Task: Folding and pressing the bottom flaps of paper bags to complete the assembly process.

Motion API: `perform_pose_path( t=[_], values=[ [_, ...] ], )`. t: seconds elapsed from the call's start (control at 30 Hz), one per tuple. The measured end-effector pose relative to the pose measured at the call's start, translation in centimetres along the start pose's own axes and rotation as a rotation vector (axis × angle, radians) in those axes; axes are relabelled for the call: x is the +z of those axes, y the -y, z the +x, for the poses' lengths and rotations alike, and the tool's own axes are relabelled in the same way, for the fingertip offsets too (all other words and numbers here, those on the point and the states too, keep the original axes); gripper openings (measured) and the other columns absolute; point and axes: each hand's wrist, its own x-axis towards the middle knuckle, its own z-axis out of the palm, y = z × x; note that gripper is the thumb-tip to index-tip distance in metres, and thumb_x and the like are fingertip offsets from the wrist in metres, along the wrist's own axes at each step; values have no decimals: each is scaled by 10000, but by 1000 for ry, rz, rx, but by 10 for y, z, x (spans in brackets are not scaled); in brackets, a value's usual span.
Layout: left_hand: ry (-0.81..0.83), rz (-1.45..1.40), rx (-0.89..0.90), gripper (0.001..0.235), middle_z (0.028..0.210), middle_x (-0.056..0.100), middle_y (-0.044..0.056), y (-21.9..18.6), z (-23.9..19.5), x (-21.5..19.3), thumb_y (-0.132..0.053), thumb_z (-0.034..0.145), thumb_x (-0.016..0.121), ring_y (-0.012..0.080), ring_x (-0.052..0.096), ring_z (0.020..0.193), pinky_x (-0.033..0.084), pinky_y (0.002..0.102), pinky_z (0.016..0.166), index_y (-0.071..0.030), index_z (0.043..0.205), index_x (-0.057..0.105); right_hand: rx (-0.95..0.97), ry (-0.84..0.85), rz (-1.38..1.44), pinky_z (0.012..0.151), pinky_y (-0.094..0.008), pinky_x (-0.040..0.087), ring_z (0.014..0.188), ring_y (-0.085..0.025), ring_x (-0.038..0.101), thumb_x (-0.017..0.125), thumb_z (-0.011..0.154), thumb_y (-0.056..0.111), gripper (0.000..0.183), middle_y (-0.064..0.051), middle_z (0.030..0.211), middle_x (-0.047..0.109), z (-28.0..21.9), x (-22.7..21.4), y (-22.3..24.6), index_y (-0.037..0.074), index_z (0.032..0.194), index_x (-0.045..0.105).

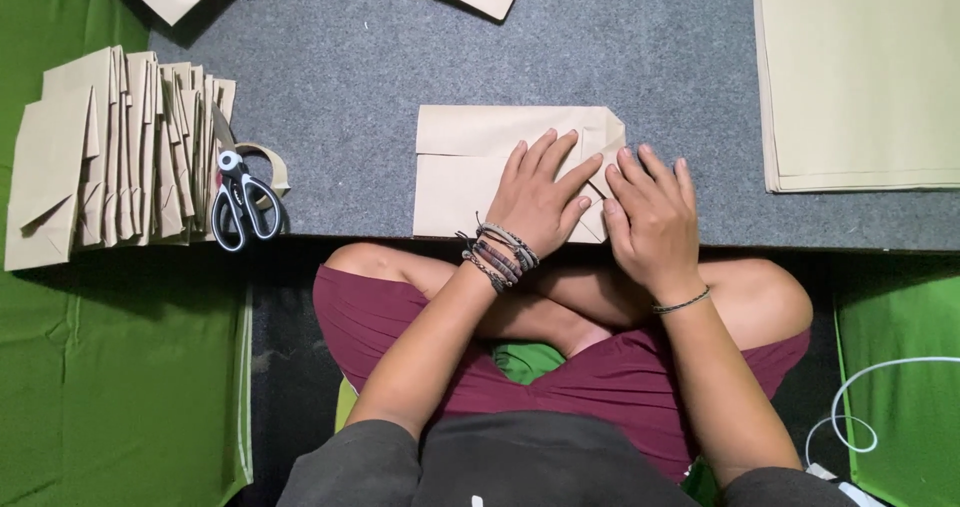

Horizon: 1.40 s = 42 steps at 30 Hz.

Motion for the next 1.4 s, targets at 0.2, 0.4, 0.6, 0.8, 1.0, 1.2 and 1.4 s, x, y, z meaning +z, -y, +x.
perform_pose_path(
  t=[0.2, 0.4, 0.6, 0.8, 1.0, 1.2, 1.4],
  values=[
    [-12, 26, 9, 494, 1586, 382, 103, 0, 0, 2, -476, 1041, 428, 347, 280, 1532, 171, 578, 1252, -336, 1513, 463, -10, 51, 4, 1110, -514, 335, 1409, -355, 482, 496, 1077, 350, 506, -180, 1544, 547, 29, -18, 5, 43, 1466, 599],
    [3, 47, -12, 546, 1591, 373, 92, -2, 1, 3, -469, 1032, 448, 331, 274, 1541, 167, 563, 1259, -347, 1561, 392, -27, 158, -63, 1154, -639, 210, 1490, -419, 356, 464, 1074, 385, 590, -203, 1626, 443, 21, -6, -2, -22, 1496, 537],
    [25, 41, -21, 555, 1600, 364, 85, -3, 1, 2, -464, 1024, 450, 322, 257, 1548, 152, 564, 1262, -350, 1563, 388, 51, 183, 45, 1157, -663, 173, 1505, -434, 309, 417, 1088, 330, 566, -204, 1636, 411, 23, -9, -1, -20, 1527, 488],
    [14, 38, -18, 543, 1602, 363, 95, -3, 1, 3, -460, 1024, 446, 325, 257, 1547, 149, 562, 1262, -330, 1551, 416, 84, 86, 38, 1091, -526, 269, 1449, -359, 415, 488, 1077, 244, 469, -171, 1577, 508, 31, -9, -18, 18, 1477, 580],
    [15, 27, -21, 535, 1604, 364, 103, -4, 0, 0, -453, 1028, 440, 330, 256, 1547, 139, 563, 1261, -307, 1543, 433, 47, 94, -80, 1054, -513, 292, 1443, -338, 426, 526, 1061, 282, 440, -143, 1569, 532, 37, -6, -13, 93, 1446, 626],
    [10, 31, -17, 546, 1614, 353, 111, -5, 0, 1, -443, 1033, 431, 331, 248, 1552, 142, 567, 1262, -283, 1555, 416, 84, 31, 0, 1095, -508, 286, 1425, -367, 437, 510, 1080, 239, 438, -194, 1531, 561, 29, -10, -13, -6, 1422, 635],
    [27, 30, -13, 555, 1629, 338, 118, -4, -1, 1, -431, 1036, 440, 335, 241, 1555, 131, 576, 1259, -257, 1562, 410, 22, 79, -89, 1129, -550, 246, 1461, -374, 401, 498, 1086, 312, 456, -179, 1535, 564, 27, -11, -4, 52, 1430, 646]
  ],
)
